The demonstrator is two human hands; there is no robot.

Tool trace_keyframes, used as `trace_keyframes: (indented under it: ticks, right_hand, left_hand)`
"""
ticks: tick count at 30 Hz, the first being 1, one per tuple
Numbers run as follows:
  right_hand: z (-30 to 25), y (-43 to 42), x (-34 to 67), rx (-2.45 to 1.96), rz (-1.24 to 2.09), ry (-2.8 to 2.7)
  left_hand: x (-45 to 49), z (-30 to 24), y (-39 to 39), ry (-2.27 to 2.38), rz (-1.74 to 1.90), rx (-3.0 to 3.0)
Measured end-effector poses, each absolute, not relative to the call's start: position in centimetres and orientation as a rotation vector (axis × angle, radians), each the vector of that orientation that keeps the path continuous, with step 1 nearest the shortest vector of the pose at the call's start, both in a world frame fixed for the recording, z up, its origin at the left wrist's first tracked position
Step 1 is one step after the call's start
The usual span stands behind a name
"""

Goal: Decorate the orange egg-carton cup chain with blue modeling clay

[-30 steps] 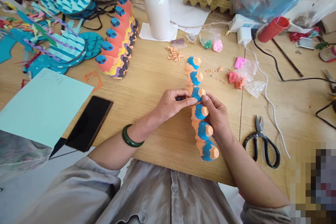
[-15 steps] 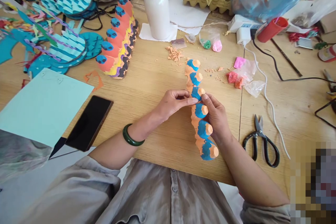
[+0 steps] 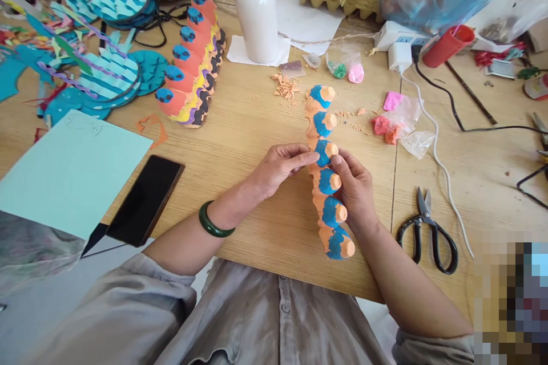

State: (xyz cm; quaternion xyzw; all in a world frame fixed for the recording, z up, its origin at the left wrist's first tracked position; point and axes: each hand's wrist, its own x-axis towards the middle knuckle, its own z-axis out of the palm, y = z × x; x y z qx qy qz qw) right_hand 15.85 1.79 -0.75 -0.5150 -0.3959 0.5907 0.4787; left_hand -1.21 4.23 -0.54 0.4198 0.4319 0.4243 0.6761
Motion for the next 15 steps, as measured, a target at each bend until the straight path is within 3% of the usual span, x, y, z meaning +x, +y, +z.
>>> trace_keyframes:
  ticks: [15]
  right_hand:
    - [-0.65,2.19,15.88,-1.274,1.447,-0.878]
  left_hand:
    - [-1.12,-0.54,4.16,0.941,0.858,0.986]
